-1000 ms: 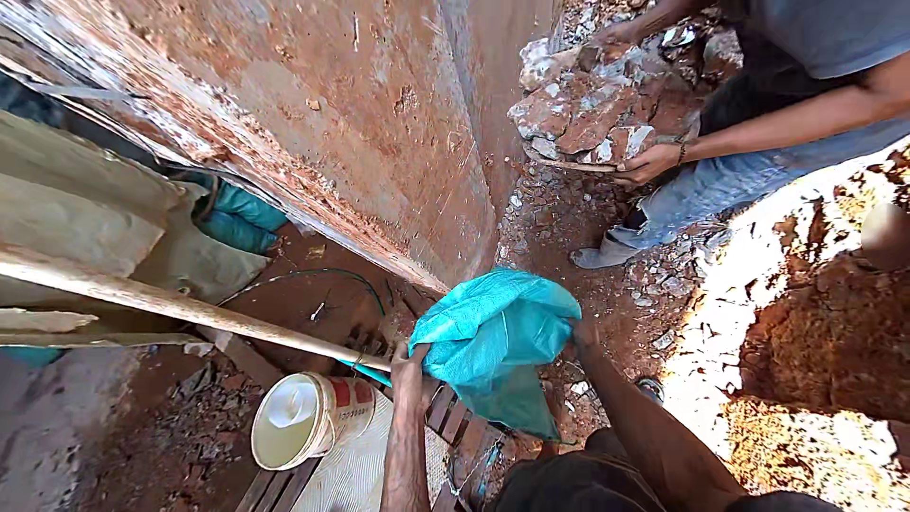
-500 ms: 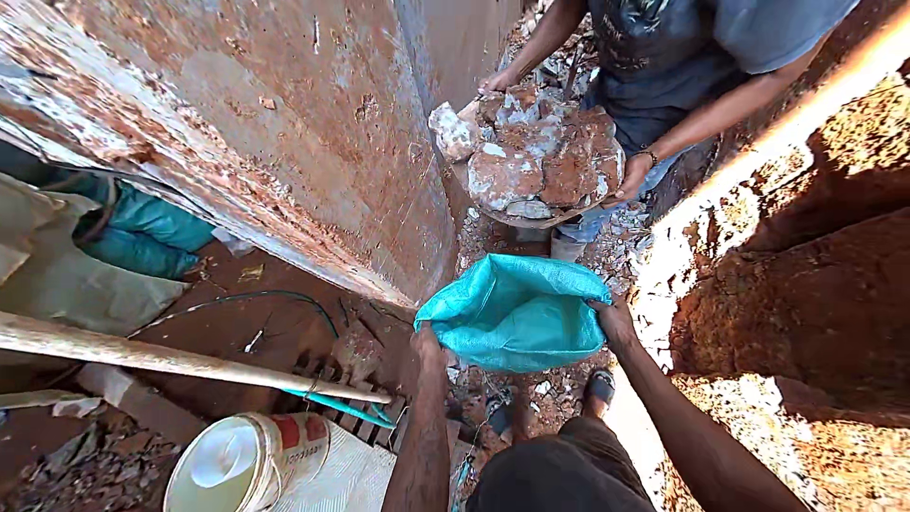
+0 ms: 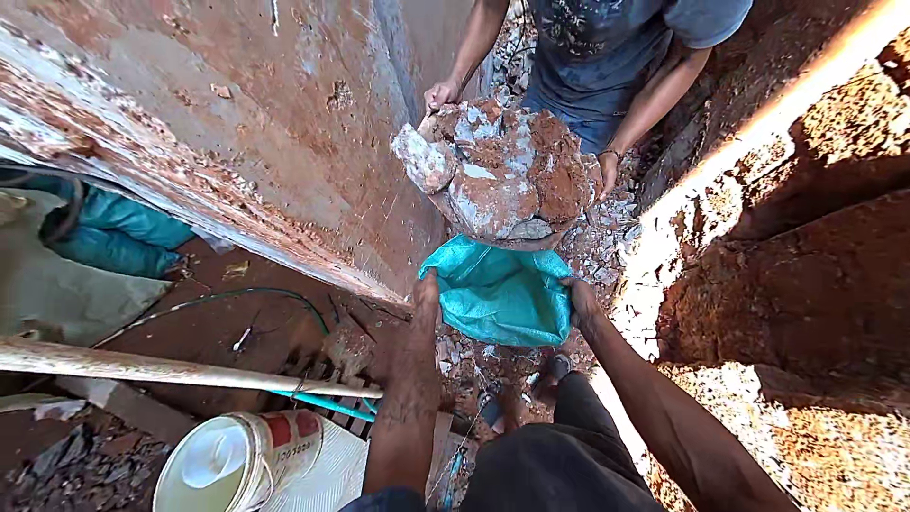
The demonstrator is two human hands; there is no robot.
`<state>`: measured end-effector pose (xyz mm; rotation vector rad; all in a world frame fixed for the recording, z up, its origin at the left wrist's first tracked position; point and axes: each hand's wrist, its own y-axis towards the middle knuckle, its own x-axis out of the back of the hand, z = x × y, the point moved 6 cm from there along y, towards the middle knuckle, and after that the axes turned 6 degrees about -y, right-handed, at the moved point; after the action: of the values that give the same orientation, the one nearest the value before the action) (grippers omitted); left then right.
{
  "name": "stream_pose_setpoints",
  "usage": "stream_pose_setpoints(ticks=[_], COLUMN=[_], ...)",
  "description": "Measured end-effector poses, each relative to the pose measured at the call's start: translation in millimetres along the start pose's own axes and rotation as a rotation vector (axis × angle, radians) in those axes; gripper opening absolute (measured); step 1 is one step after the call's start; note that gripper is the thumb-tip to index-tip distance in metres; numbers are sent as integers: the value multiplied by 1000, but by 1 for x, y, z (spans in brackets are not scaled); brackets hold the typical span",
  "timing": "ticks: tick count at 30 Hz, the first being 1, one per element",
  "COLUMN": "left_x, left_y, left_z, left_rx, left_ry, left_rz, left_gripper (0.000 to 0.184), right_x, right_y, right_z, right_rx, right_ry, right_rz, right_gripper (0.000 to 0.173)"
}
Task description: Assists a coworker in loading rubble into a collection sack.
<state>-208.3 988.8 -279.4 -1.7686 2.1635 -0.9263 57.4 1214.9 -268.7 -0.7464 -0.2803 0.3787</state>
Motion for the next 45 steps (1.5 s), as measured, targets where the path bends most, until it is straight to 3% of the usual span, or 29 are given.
stream_pose_setpoints(ticks=[5, 7, 11, 14, 19, 24, 27, 30, 37, 41, 45], left_x=[23, 27, 33, 42, 33, 35, 37, 29, 15, 0, -25], left_y=[14, 14, 9, -9, -12, -15, -15, 21, 52, 85, 100], left_z=[-31, -43, -84, -122, -162, -140, -133, -113, -85, -61, -60], left_rx=[-1, -13, -18, -11, -52, -68, -98, -147, -157, -154, -39], left_ry=[-30, -43, -335, -436, -366, -520, -368, -209, -262, -85, 140], left_rz=[-114, -120, -51, -40, 29, 65, 42, -14, -125, -170, -55], left_gripper=[57, 57, 42, 33, 26, 21, 19, 25, 20, 28, 38], right_x=[-34, -43, -46, -42, -21, 5, 5, -5, 15, 19, 8], right_y=[18, 14, 22, 26, 52, 46, 55, 69, 75, 92, 114], right_z=[4, 7, 13, 5, -1, 5, 11, 1, -4, -19, -22], right_rx=[-68, -72, -88, -103, -55, -1, -26, -64, 10, 20, -32], right_ry=[-1, 133, 426, 466, 219, 147, 118, 110, 252, 239, 183], right_rz=[128, 153, 271, 233, 67, 52, -23, -93, -160, -227, -215], right_gripper=[30, 31, 29, 29, 29, 22, 16, 20, 18, 26, 29])
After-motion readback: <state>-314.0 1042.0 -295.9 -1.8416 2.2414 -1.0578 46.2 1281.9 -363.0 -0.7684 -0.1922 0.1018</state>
